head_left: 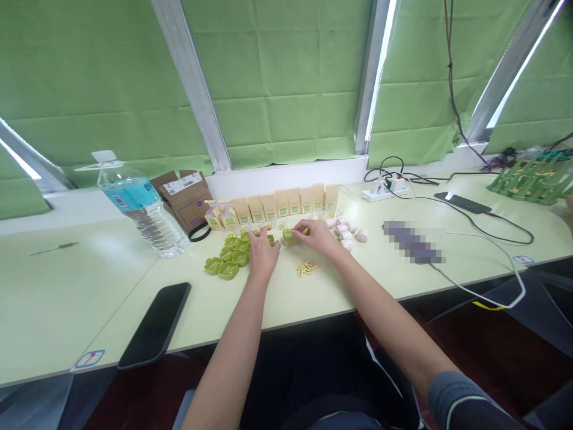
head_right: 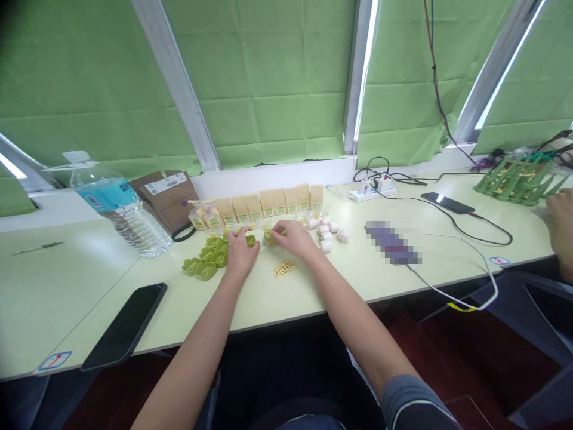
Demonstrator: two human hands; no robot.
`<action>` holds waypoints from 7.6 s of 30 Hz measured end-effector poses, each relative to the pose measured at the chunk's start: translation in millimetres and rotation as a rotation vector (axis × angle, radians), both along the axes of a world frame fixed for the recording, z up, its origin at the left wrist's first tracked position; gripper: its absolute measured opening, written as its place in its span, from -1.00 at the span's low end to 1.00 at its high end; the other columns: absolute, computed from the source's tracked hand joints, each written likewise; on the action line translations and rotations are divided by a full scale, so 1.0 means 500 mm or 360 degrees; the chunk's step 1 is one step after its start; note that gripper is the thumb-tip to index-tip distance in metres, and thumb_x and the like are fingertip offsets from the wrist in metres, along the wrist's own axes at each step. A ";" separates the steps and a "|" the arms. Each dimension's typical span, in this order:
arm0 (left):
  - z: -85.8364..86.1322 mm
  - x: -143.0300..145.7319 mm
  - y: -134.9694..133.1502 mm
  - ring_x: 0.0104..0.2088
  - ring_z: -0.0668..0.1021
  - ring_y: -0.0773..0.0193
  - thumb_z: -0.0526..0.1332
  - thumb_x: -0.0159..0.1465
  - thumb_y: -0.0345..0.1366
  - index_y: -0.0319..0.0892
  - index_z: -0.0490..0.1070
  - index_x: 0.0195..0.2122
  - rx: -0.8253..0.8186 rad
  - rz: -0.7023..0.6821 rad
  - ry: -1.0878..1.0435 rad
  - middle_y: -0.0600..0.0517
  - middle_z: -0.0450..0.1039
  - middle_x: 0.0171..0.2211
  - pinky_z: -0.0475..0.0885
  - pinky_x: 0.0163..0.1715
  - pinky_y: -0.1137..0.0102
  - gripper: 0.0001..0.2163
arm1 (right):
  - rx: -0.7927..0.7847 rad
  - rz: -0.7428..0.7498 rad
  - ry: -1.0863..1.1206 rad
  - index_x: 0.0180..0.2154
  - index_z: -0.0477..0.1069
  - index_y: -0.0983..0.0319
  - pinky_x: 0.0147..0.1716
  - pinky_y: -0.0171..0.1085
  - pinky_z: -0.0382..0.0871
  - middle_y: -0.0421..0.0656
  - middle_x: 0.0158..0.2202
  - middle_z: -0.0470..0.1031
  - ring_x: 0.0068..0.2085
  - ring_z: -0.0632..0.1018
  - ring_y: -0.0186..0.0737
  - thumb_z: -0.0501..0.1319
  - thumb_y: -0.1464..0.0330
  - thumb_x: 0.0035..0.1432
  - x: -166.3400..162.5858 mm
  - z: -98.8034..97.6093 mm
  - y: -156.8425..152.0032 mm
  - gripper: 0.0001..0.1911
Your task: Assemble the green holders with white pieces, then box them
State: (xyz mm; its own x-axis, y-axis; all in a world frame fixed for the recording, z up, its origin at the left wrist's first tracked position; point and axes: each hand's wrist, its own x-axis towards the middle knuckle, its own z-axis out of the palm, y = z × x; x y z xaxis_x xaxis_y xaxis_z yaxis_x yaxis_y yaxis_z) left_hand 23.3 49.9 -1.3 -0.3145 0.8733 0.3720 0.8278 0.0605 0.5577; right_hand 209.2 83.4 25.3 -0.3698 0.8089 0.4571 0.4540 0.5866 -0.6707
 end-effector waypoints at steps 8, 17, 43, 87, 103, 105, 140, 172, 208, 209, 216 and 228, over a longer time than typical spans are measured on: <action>-0.025 -0.005 0.013 0.11 0.50 -0.18 0.17 0.30 -0.37 -0.17 0.26 0.27 -0.0094 -0.0039 0.0046 -0.39 0.18 0.25 0.41 0.04 0.05 -0.51 | -0.0008 0.0016 0.0023 -0.30 0.56 0.21 -0.33 -0.32 0.38 -0.16 -0.29 0.66 -0.37 0.59 -0.29 0.27 0.26 0.26 -0.002 -0.003 0.002 -0.84; -0.005 -0.004 0.004 0.06 0.51 -0.09 0.24 0.27 -0.36 -0.16 0.27 0.28 -0.0050 -0.0051 0.0067 -0.27 0.29 0.12 0.41 0.04 0.12 -0.48 | 0.0097 0.0046 0.0037 -0.30 0.54 0.21 -0.31 -0.33 0.36 -0.19 -0.27 0.63 -0.40 0.54 -0.33 0.32 0.30 0.19 -0.003 -0.008 0.006 -0.89; 0.017 0.032 -0.010 -0.23 0.61 0.28 0.31 0.18 -0.38 -0.09 0.34 0.16 0.0442 -0.0746 -0.0482 -0.07 0.52 0.03 0.52 -0.12 0.33 -0.51 | 0.0226 0.0050 0.0202 -0.20 0.63 0.17 -0.32 -0.33 0.40 -0.15 -0.19 0.59 -0.44 0.46 -0.37 0.31 0.45 0.14 -0.012 -0.016 0.010 -0.82; 0.016 0.036 -0.011 -0.25 0.67 0.28 0.30 0.13 -0.50 -0.09 0.32 -0.02 0.0449 -0.0857 -0.0655 0.01 0.59 -0.17 0.55 -0.15 0.37 -0.60 | 0.0190 -0.0027 0.0153 -0.23 0.69 0.15 -0.40 -0.36 0.33 -0.18 -0.38 0.66 -0.47 0.52 -0.34 0.37 0.41 0.12 -0.010 -0.023 0.022 -0.84; 0.017 0.036 -0.014 -0.20 0.68 0.25 0.31 0.15 -0.44 -0.09 0.34 -0.03 0.0494 -0.0916 -0.0597 0.00 0.59 -0.15 0.56 -0.12 0.34 -0.63 | 0.0218 -0.0016 0.0140 -0.39 0.67 0.19 -0.39 -0.36 0.30 -0.20 -0.43 0.62 -0.41 0.53 -0.30 0.29 0.43 0.13 -0.011 -0.011 0.007 -0.84; 0.014 0.035 -0.013 -0.22 0.67 0.26 0.31 0.15 -0.45 -0.09 0.35 -0.03 0.0485 -0.0911 -0.0565 0.02 0.58 -0.16 0.56 -0.13 0.35 -0.63 | 0.0196 -0.0010 0.0114 -0.39 0.68 0.19 -0.40 -0.36 0.29 -0.20 -0.44 0.61 -0.41 0.53 -0.30 0.30 0.41 0.13 -0.011 -0.013 0.009 -0.86; 0.020 0.034 -0.014 -0.23 0.64 0.32 0.22 0.19 -0.48 -0.08 0.34 0.07 0.0445 -0.0973 -0.0708 -0.06 0.45 0.10 0.56 -0.12 0.35 -0.59 | -0.0061 0.0077 0.0240 -0.04 0.57 0.16 -0.18 -0.26 0.49 -0.15 -0.20 0.67 -0.20 0.66 -0.19 0.31 0.34 0.22 -0.004 0.003 0.002 -0.75; 0.007 0.030 -0.005 -0.03 0.60 0.17 0.22 0.21 -0.50 -0.07 0.46 0.10 0.0549 -0.1067 -0.0501 -0.07 0.49 0.05 0.61 -0.08 0.27 -0.57 | -0.0137 -0.0004 0.0146 -0.22 0.55 0.24 -0.37 -0.34 0.35 -0.17 -0.35 0.63 -0.38 0.57 -0.28 0.25 0.39 0.22 -0.006 -0.007 0.014 -0.89; 0.006 0.027 -0.002 -0.02 0.57 0.17 0.19 0.18 -0.57 -0.02 0.46 0.10 0.0568 -0.1035 -0.0440 -0.05 0.48 0.06 0.58 -0.06 0.26 -0.51 | -0.0106 0.0001 0.0233 -0.23 0.46 0.21 -0.38 -0.34 0.29 -0.26 -0.45 0.52 -0.41 0.52 -0.30 0.24 0.33 0.17 -0.010 -0.015 0.013 -0.88; 0.006 0.027 -0.003 -0.02 0.57 0.17 0.19 0.17 -0.57 -0.02 0.46 0.10 0.0568 -0.1041 -0.0427 -0.05 0.48 0.05 0.58 -0.07 0.26 -0.51 | -0.0084 -0.0001 0.0228 -0.25 0.45 0.21 -0.38 -0.34 0.29 -0.26 -0.44 0.52 -0.41 0.51 -0.30 0.24 0.33 0.17 -0.010 -0.016 0.013 -0.89; 0.014 0.030 -0.012 -0.24 0.54 0.28 0.20 0.17 -0.54 -0.02 0.47 0.08 0.0577 -0.0991 -0.0329 -0.03 0.51 0.01 0.53 -0.18 0.32 -0.53 | -0.0026 -0.0006 0.0248 -0.29 0.43 0.21 -0.37 -0.34 0.31 -0.24 -0.40 0.53 -0.38 0.52 -0.30 0.21 0.34 0.19 -0.012 -0.019 0.014 -0.92; 0.004 0.028 -0.003 -0.16 0.53 0.19 0.29 0.18 -0.47 -0.05 0.44 0.10 0.0575 -0.0729 -0.0183 -0.02 0.54 -0.02 0.46 -0.03 0.22 -0.55 | -0.0057 -0.0315 -0.0176 -0.19 0.56 0.20 -0.20 -0.23 0.41 -0.09 -0.23 0.66 -0.22 0.61 -0.15 0.24 0.27 0.26 0.049 0.035 0.037 -0.82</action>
